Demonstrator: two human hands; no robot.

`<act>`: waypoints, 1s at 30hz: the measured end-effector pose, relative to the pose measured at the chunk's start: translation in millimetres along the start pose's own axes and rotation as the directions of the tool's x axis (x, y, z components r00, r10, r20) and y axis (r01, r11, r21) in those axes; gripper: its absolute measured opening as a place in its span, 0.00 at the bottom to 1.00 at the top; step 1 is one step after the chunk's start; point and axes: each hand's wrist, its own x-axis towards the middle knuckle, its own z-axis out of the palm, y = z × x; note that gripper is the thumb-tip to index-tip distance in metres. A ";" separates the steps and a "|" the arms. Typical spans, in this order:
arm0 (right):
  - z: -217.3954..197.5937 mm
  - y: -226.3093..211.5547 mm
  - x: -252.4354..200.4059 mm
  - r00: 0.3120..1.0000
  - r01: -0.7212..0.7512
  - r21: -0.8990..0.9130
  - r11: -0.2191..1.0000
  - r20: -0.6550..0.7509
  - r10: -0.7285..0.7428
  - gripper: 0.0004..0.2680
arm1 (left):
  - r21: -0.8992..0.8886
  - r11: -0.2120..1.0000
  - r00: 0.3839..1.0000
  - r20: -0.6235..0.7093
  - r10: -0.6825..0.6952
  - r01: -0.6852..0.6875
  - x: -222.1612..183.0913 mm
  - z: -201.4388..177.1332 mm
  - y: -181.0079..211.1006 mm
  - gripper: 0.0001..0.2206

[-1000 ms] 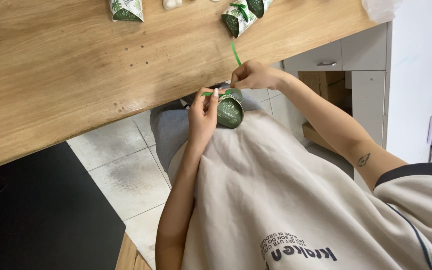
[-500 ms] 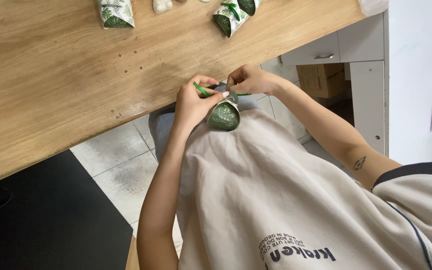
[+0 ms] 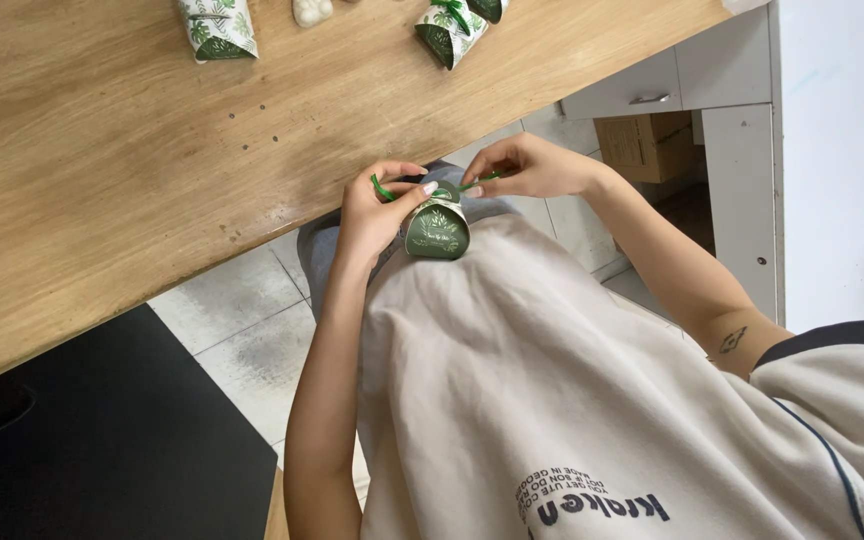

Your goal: Tying decorative ribbons onto small product boxes as part of a final packaging process.

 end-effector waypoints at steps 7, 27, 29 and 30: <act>-0.1 15.5 0.6 0.999 0.019 -0.025 1.000 0.030 -0.018 0.07 | -0.095 0.995 1.000 0.010 0.018 -0.017 1.8 -10.0 -23.8 0.11; 30.7 -33.4 -17.0 0.931 0.354 0.360 0.863 -0.222 -0.289 0.23 | -0.086 0.994 0.997 0.040 0.068 -0.064 -8.9 -0.5 -7.8 0.09; 36.1 -46.5 -21.7 0.936 0.352 0.353 0.867 -0.161 -0.314 0.27 | -0.066 0.996 0.997 0.030 0.065 -0.063 -10.1 0.3 -7.4 0.10; 38.8 -50.1 -24.2 0.937 0.348 0.310 0.885 -0.134 -0.322 0.29 | -0.080 0.994 0.996 0.047 0.079 -0.076 -9.8 0.4 -9.7 0.09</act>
